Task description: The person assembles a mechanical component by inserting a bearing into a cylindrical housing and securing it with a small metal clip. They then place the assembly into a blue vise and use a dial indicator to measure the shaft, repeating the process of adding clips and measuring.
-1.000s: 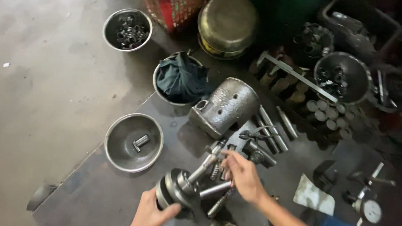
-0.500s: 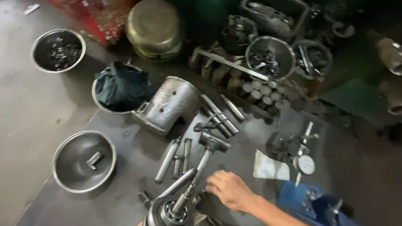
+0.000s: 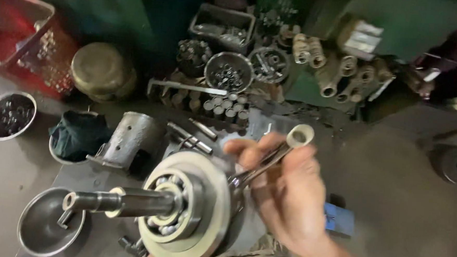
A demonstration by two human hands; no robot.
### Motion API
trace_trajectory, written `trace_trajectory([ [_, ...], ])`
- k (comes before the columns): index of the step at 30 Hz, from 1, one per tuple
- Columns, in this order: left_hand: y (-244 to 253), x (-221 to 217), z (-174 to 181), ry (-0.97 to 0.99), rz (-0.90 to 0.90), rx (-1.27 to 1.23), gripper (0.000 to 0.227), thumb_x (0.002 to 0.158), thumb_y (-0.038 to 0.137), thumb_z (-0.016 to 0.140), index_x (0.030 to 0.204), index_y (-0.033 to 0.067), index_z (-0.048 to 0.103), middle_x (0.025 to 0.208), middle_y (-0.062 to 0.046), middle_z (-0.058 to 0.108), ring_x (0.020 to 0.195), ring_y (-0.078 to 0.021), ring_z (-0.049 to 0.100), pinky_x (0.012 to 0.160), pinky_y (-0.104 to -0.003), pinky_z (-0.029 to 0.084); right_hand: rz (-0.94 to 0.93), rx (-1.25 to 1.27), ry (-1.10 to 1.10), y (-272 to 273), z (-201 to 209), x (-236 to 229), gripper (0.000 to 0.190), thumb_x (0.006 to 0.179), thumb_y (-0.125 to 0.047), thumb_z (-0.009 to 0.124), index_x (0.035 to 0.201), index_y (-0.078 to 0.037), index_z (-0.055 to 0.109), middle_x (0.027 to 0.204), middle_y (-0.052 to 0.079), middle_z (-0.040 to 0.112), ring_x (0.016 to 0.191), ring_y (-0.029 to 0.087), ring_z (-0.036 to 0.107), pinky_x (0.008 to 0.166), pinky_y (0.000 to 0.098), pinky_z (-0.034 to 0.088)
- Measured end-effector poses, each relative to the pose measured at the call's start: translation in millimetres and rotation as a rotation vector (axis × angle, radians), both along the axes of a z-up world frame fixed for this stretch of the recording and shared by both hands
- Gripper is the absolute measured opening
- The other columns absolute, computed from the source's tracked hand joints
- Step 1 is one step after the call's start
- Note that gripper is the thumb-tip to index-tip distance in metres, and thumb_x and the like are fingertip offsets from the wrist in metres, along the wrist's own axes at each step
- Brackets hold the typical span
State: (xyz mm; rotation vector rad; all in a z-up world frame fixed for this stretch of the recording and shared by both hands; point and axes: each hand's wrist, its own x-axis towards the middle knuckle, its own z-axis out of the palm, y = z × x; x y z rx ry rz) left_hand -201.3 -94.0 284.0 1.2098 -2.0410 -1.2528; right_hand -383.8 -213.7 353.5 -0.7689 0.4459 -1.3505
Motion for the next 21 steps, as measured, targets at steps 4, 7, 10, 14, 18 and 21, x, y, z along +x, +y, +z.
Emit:
trace_trajectory([
  [4,-100,-59,33,-0.144,-0.141,-0.096,0.052,0.072,0.025,0.080,0.119,0.0038,0.073,0.108,-0.009,0.078,0.103,-0.0245,0.071,0.096,-0.034,0.055,-0.093,-0.227,0.019,-2,48,-53,0.040,0.112,-0.042,0.062,0.105,-0.002,0.062,0.089,0.010,0.064,0.088,0.026,0.066,0.105,0.0492,0.051],
  [7,-161,-97,-43,-0.231,-0.229,-0.153,0.049,0.072,0.023,0.079,0.118,0.0054,0.073,0.107,-0.008,0.077,0.102,-0.0244,0.071,0.095,-0.034,0.056,-0.184,-0.475,0.337,0,58,-83,0.037,0.114,-0.036,0.064,0.104,-0.001,0.062,0.086,0.012,0.066,0.076,0.024,0.067,0.086,0.0466,0.060],
  [10,-159,-130,-112,0.037,0.017,-0.010,0.047,0.077,0.020,0.080,0.120,0.0033,0.074,0.109,-0.009,0.079,0.102,-0.0222,0.074,0.093,-0.033,0.057,-0.302,-0.543,0.632,7,15,-126,0.034,0.106,-0.030,0.068,0.101,0.003,0.062,0.084,0.014,0.067,0.068,0.023,0.067,0.067,0.0421,0.061],
  [14,-97,-167,-160,1.007,0.366,0.229,0.065,0.069,-0.009,0.078,0.131,-0.0040,0.063,0.135,-0.016,0.062,0.122,-0.0234,0.060,0.105,-0.036,0.050,-0.509,-0.294,0.415,27,-72,-176,0.033,0.109,-0.020,0.074,0.101,0.010,0.063,0.085,0.017,0.062,0.066,0.021,0.060,0.062,0.0403,0.054],
  [18,-70,-197,-177,1.268,0.271,0.388,0.062,0.072,-0.009,0.073,0.132,-0.0009,0.062,0.135,-0.015,0.060,0.128,-0.0250,0.059,0.115,-0.041,0.047,-0.507,-0.266,0.373,40,-128,-185,0.033,0.104,-0.022,0.075,0.099,0.010,0.068,0.074,0.016,0.065,0.063,0.020,0.062,0.059,0.0361,0.052],
  [21,-63,-204,-206,1.010,0.312,0.232,0.046,0.077,-0.011,0.070,0.123,-0.0094,0.070,0.141,-0.019,0.060,0.131,-0.0293,0.060,0.114,-0.041,0.046,-0.513,-0.232,0.375,45,-159,-186,0.033,0.106,-0.020,0.073,0.100,0.012,0.066,0.074,0.016,0.062,0.063,0.021,0.059,0.061,0.0363,0.051],
])
